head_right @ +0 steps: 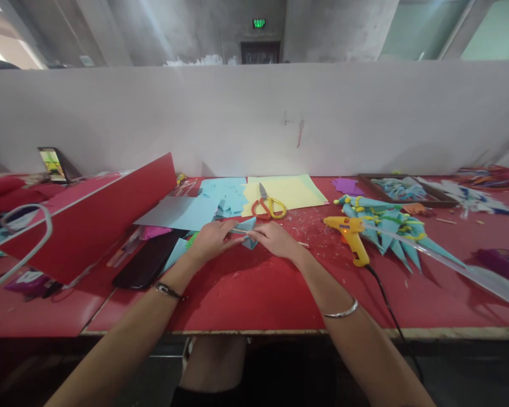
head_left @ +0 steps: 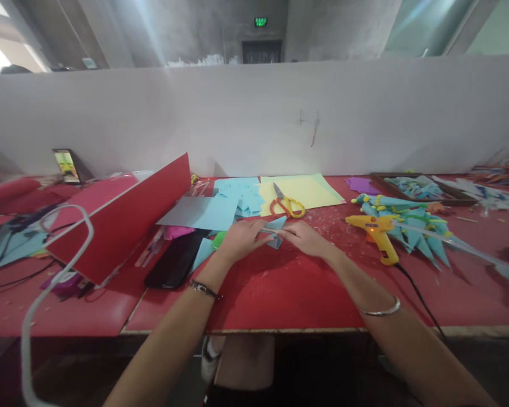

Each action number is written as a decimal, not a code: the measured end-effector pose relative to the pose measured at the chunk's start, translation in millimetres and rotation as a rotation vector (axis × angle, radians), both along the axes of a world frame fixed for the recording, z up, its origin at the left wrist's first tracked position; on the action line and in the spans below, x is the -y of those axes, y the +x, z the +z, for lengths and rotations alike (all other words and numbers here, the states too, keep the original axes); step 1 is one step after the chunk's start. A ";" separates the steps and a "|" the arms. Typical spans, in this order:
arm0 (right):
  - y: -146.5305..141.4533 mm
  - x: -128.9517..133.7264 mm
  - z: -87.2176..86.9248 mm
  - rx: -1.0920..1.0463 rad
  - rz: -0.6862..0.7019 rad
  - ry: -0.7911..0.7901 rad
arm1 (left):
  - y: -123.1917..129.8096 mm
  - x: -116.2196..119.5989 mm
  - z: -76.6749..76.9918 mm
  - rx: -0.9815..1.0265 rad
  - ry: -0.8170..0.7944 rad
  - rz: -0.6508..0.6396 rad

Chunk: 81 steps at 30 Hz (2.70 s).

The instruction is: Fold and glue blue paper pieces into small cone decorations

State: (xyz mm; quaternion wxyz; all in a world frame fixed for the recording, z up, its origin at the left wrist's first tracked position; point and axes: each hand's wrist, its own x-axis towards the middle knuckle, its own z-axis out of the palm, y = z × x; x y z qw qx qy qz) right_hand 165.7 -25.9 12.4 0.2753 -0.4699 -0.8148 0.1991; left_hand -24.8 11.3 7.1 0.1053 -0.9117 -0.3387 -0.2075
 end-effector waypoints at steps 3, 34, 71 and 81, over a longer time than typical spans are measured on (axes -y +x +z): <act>1.7 1.1 1.1 -0.024 0.044 -0.045 | -0.2 -0.6 0.8 -0.076 0.077 -0.002; 1.0 1.9 -1.7 -0.186 0.126 -0.179 | 6.9 3.8 -0.7 0.082 -0.259 -0.021; -11.5 4.7 -3.3 -0.210 -0.054 0.004 | 15.3 11.2 2.2 0.724 -0.774 -0.157; -13.5 0.6 -10.2 0.073 -0.175 0.212 | 15.0 9.1 -1.6 0.715 -0.716 -0.139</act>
